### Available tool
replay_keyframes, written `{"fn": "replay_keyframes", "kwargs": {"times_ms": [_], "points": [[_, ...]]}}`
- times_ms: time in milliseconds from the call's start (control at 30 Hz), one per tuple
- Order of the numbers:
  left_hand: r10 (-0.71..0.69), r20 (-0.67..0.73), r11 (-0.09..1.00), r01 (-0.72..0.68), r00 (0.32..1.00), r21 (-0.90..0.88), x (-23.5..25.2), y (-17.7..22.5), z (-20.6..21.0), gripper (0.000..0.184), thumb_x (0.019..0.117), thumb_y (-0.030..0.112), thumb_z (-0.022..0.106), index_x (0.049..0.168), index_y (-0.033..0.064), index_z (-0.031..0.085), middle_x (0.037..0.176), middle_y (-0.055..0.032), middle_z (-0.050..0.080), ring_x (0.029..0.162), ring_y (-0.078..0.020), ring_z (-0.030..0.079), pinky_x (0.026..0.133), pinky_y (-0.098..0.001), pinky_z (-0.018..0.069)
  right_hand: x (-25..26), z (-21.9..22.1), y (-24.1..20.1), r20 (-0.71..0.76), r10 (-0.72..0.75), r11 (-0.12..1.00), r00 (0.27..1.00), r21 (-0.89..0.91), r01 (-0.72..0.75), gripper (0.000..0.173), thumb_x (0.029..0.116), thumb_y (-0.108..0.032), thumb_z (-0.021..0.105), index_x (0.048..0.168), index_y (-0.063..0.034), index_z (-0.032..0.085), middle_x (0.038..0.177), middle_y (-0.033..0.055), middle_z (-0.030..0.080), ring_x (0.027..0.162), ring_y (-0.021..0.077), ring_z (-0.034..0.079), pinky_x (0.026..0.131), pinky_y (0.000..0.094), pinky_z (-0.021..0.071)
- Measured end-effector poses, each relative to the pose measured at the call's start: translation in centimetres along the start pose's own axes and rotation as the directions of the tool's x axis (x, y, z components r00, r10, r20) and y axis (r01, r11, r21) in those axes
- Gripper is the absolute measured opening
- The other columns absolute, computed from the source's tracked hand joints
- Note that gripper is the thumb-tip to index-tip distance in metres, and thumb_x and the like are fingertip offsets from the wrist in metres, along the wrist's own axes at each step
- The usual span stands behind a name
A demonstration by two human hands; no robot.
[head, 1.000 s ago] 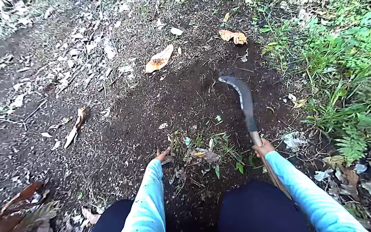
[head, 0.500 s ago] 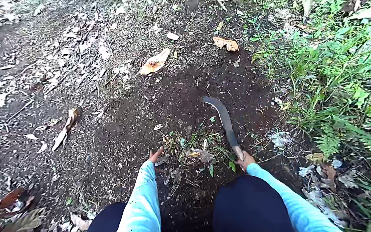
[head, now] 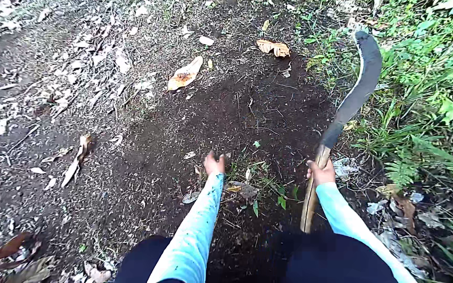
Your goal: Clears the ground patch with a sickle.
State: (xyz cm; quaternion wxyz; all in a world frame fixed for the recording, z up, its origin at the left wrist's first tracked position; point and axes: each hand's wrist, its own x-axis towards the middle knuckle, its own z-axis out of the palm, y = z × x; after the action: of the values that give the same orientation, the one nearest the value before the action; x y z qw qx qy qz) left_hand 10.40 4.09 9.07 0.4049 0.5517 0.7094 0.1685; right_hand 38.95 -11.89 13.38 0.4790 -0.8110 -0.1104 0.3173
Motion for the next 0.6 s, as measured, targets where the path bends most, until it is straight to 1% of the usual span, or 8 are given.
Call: {"fn": "replay_keyframes", "kwargs": {"times_ms": [67,133,200,233,300,400,500,600], "points": [[0.086,0.131,0.996,-0.081,0.988,-0.048,1.3,4.0,3.8,0.058,0.1041,0.026,0.062,0.152,-0.0018,0.043,0.142,-0.0258,0.058,0.133,-0.0417,0.056,0.113,-0.0562,0.0418,-1.1,-3.1,3.5,-0.037,-0.048,0.994,0.998,-0.103,0.044,0.064,0.1013,-0.013,0.066,0.152,0.0039,0.032,0.094,0.0165,0.062,0.063,0.0167,0.061,0.061,0.0337,0.0556],[0.13,0.227,0.991,-0.123,0.965,-0.045,3.2,7.8,7.2,0.056,0.1057,0.027,0.059,0.151,-0.002,0.044,0.144,-0.0248,0.058,0.136,-0.0413,0.054,0.116,-0.0572,0.0388,-1.4,-6.3,6.3,-0.054,-0.09,0.985,0.995,-0.151,0.081,0.064,0.1003,-0.014,0.067,0.151,0.0074,0.035,0.106,0.025,0.065,0.073,0.0238,0.066,0.069,0.0414,0.0578],[0.149,0.274,0.987,-0.162,0.95,0.023,5.7,11.0,10.2,0.054,0.1061,0.029,0.058,0.151,0.0004,0.046,0.149,-0.0266,0.052,0.141,-0.0442,0.047,0.117,-0.061,0.0351,-1.0,-9.3,8.0,0.007,-0.061,0.988,0.998,-0.139,0.061,0.055,0.1004,-0.013,0.064,0.145,0.0083,0.041,0.096,0.0175,0.064,0.068,0.0159,0.064,0.066,0.034,0.0579],[0.159,0.279,0.979,-0.188,0.947,0.08,7.1,12.2,11.6,0.054,0.1051,0.029,0.059,0.151,0.0027,0.048,0.152,-0.028,0.048,0.142,-0.0468,0.044,0.116,-0.0636,0.0344,-0.5,-10.6,8.3,0.08,0.01,0.993,0.997,-0.115,-0.001,0.046,0.1011,-0.011,0.061,0.14,0.0075,0.046,0.089,0.0107,0.063,0.063,0.0106,0.062,0.061,0.0288,0.0566],[0.161,0.285,0.952,-0.225,0.945,0.208,9.3,14.4,13.7,0.055,0.1029,0.029,0.062,0.152,0.0093,0.049,0.159,-0.0277,0.038,0.144,-0.0513,0.038,0.114,-0.0693,0.033,0.5,-12.2,8.8,0.265,0.164,0.985,0.95,-0.104,-0.141,0.033,0.1013,-0.006,0.057,0.131,0.0058,0.052,0.076,0.0036,0.06,0.055,0.0083,0.058,0.056,0.0261,0.055],[0.121,0.269,0.925,-0.207,0.956,0.32,11.5,16.7,14.8,0.062,0.1008,0.032,0.065,0.157,0.019,0.044,0.165,-0.0298,0.025,0.147,-0.0565,0.029,0.112,-0.0745,0.0281,2.2,-11.8,9.4,0.428,0.31,0.95,0.849,-0.119,-0.287,0.029,0.1026,-0.003,0.054,0.13,0.0068,0.048,0.069,0.0033,0.057,0.052,0.011,0.058,0.053,0.0275,0.055],[0.047,0.32,0.871,-0.195,0.946,0.451,12.9,17.1,14.9,0.066,0.1021,0.039,0.063,0.161,0.0234,0.037,0.166,-0.0319,0.019,0.147,-0.0562,0.028,0.116,-0.0706,0.0265,2.7,-10.5,10.2,0.553,0.377,0.907,0.743,-0.058,-0.417,0.024,0.105,-0.003,0.05,0.127,0.0056,0.047,0.071,0.0036,0.057,0.054,0.0124,0.059,0.056,0.0282,0.0562],[0.049,0.332,0.841,-0.218,0.942,0.495,13.6,17.4,15.2,0.067,0.103,0.039,0.062,0.162,0.0219,0.034,0.166,-0.0331,0.016,0.146,-0.0565,0.031,0.116,-0.0693,0.0293,2.4,-9.1,10.1,0.609,0.335,0.875,0.719,0.083,-0.478,0.037,0.1033,-0.002,0.049,0.139,0.0028,0.044,0.071,0.0027,0.056,0.054,0.0129,0.06,0.056,0.0298,0.0568]]}}
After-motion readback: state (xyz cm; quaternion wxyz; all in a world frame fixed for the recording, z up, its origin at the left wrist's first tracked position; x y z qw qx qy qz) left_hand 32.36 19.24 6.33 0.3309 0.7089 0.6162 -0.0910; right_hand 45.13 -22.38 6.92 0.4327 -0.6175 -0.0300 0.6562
